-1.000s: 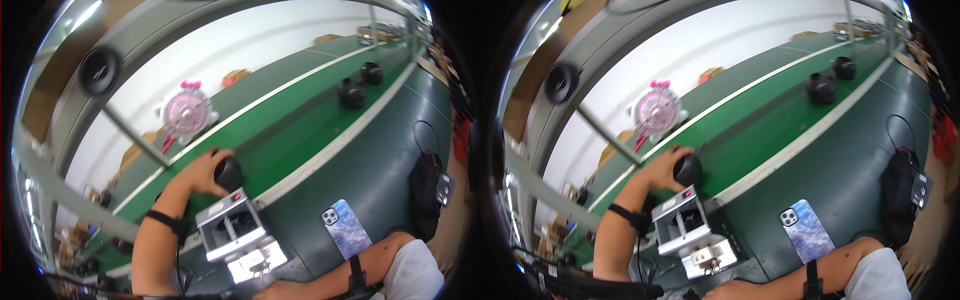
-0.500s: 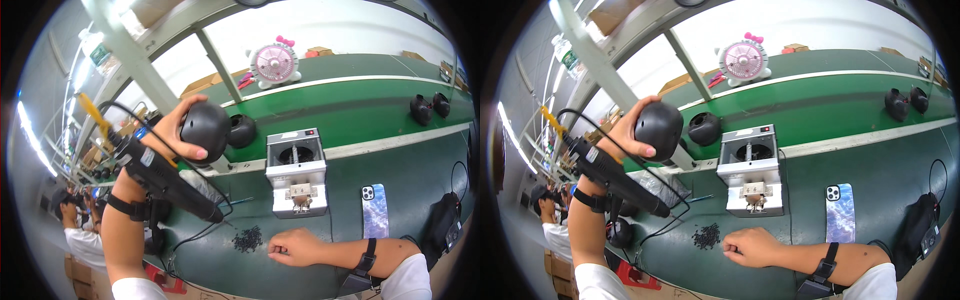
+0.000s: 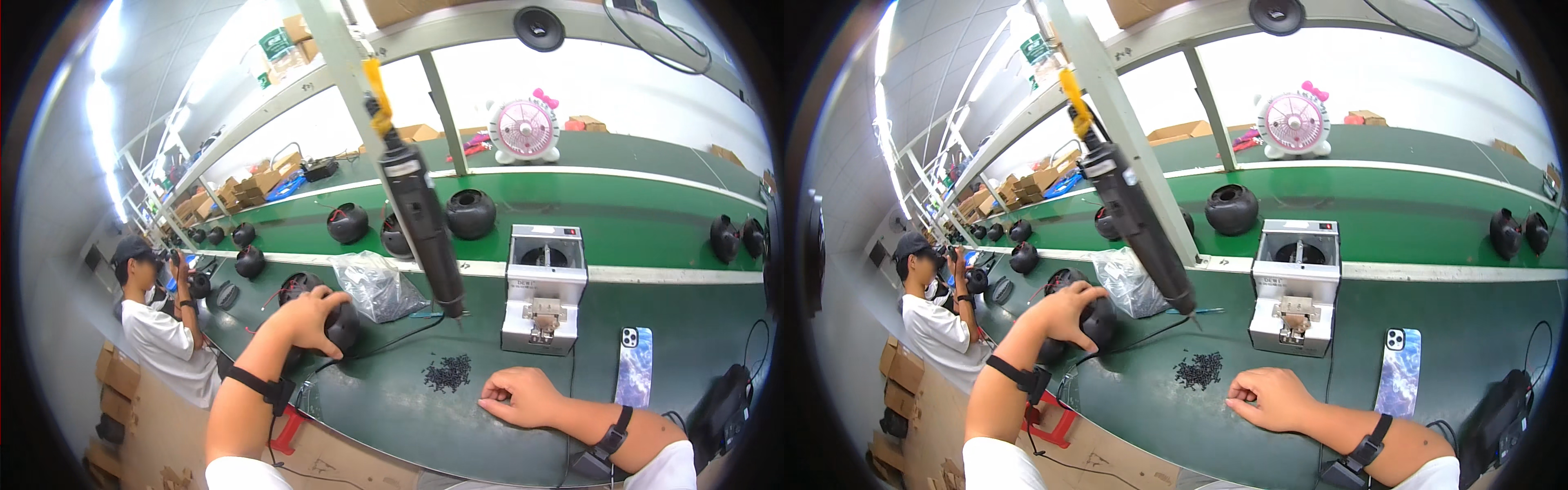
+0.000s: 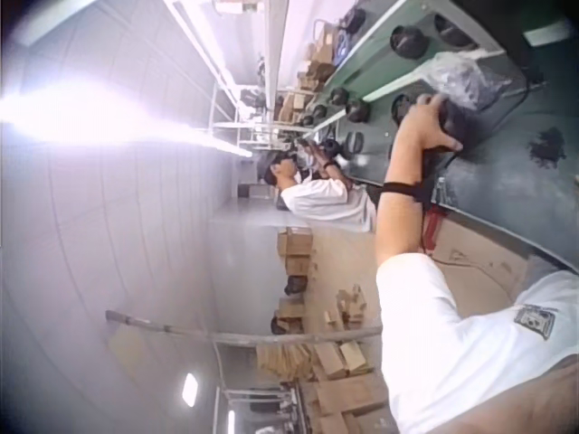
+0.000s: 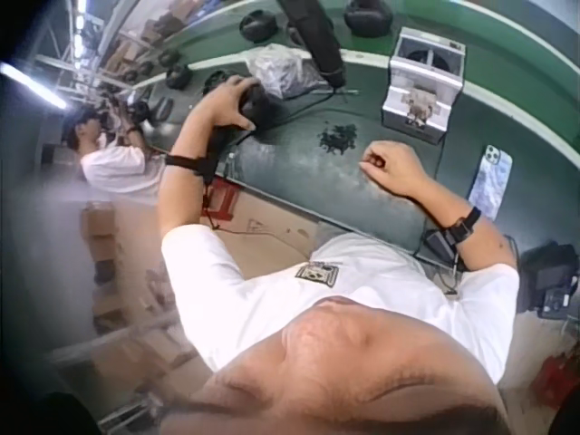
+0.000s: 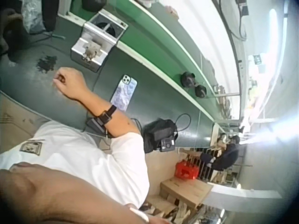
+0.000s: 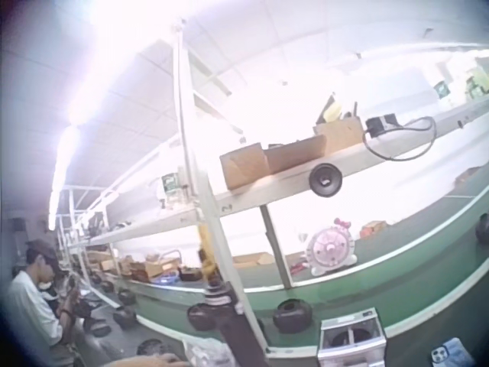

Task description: Use an electric screwdriver to assemble plastic electronic components on a factory assembly line.

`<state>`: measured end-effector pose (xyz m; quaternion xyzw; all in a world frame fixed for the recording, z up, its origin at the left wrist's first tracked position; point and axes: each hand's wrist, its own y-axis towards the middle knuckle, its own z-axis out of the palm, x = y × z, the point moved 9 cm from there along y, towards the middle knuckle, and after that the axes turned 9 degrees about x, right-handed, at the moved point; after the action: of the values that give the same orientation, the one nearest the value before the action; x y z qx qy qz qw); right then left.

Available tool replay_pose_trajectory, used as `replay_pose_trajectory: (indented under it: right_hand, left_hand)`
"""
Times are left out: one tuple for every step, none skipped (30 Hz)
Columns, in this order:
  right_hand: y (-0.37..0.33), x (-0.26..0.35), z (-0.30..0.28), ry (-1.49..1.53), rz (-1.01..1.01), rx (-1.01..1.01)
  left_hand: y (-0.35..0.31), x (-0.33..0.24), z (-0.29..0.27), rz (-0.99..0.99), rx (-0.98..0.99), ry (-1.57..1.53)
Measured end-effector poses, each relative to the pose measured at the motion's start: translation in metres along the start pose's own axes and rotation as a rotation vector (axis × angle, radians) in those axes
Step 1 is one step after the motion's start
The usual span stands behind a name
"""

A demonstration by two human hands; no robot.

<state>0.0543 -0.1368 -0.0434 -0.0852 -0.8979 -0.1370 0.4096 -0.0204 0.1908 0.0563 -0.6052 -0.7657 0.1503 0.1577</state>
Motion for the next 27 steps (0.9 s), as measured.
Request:
replay_pose_trajectory:
  right_hand:
    - [-0.002,0.000,0.000,0.011,0.025,0.001]
    - [-0.003,-0.001,0.000,0.022,0.051,0.000]
    - [-0.003,0.000,0.000,0.014,0.044,-0.001]
    - [-0.002,0.002,0.002,0.007,0.036,0.004]
    - [-0.001,0.003,0.003,0.002,0.028,0.010]
    - [-0.001,0.002,0.003,-0.006,0.028,0.006]
    - [-0.001,0.002,0.003,-0.010,0.034,0.013]
    - [-0.001,0.001,0.003,-0.012,0.041,0.020]
    - [-0.001,0.001,0.003,-0.023,0.034,0.020]
    - [-0.001,0.000,0.002,-0.028,0.040,0.011]
    - [-0.001,-0.002,0.003,-0.029,0.055,0.020]
    - [-0.001,-0.002,0.004,-0.032,0.067,0.029]
    - [0.001,-0.001,0.004,-0.031,0.067,0.027]
    - [0.003,-0.003,0.004,-0.032,0.078,0.020]
    - [0.003,-0.003,0.004,-0.056,0.074,0.033]
    - [0.006,-0.002,0.005,-0.080,0.068,0.048]
    - [0.007,-0.002,0.004,-0.080,0.076,0.044]
    - [0.008,-0.004,0.002,-0.086,0.092,0.030]
    - [0.008,-0.004,0.000,-0.052,0.088,0.013]
    - [0.010,-0.004,-0.004,-0.019,0.086,-0.007]
    - [0.012,0.000,-0.007,-0.008,0.107,-0.032]
    - [0.013,0.001,-0.012,-0.013,0.118,-0.049]
    - [0.014,-0.001,-0.015,0.011,0.144,-0.053]
    - [0.013,0.001,-0.017,0.019,0.180,-0.074]
    - [0.020,0.009,-0.014,0.034,0.096,-0.071]
    - [0.020,0.017,-0.013,0.041,0.021,-0.055]
    - [0.020,-0.004,-0.015,0.080,0.154,-0.090]
  left_hand:
    - [0.001,0.004,0.010,-0.027,0.002,0.050]
    - [0.000,0.009,0.014,-0.028,-0.008,0.047]
    - [-0.005,0.015,0.017,-0.002,-0.018,-0.035]
    - [-0.005,0.022,0.020,0.030,-0.024,-0.116]
    - [-0.002,0.033,0.025,0.045,-0.043,-0.097]
    - [0.000,0.034,0.025,0.050,-0.050,-0.097]
    - [0.004,0.035,0.026,0.030,-0.041,0.019]
    - [0.009,0.036,0.026,0.009,-0.031,0.135]
    - [0.010,0.032,0.020,0.012,-0.037,0.138]
    - [0.011,0.025,0.014,-0.014,0.004,0.196]
    - [0.012,0.022,0.008,-0.040,0.045,0.254]
    - [0.014,0.024,-0.009,-0.032,0.039,0.259]
    - [0.020,0.034,-0.022,-0.045,0.154,0.105]
    - [0.030,0.043,-0.032,-0.055,0.273,-0.049]
    - [0.039,0.054,-0.055,-0.092,0.204,-0.028]
    - [0.046,0.054,-0.086,-0.143,0.170,0.077]
    - [0.067,0.066,-0.106,-0.121,0.115,0.101]
    - [0.094,0.076,-0.127,-0.151,0.033,0.105]
    - [0.117,0.082,-0.146,-0.154,-0.011,0.074]
    - [0.145,0.089,-0.149,-0.134,-0.018,0.081]
    - [0.175,0.099,-0.162,-0.111,-0.172,0.079]
    - [0.201,0.106,-0.174,-0.090,-0.324,0.075]
    - [0.227,0.114,-0.171,-0.143,-0.294,0.117]
    - [0.256,0.121,-0.166,-0.162,-0.263,0.172]
    - [0.274,0.201,-0.149,-0.222,-0.282,0.180]
    - [0.265,0.281,-0.116,0.014,-0.284,-0.218]
    - [0.321,0.214,-0.113,-0.113,-0.152,-0.093]
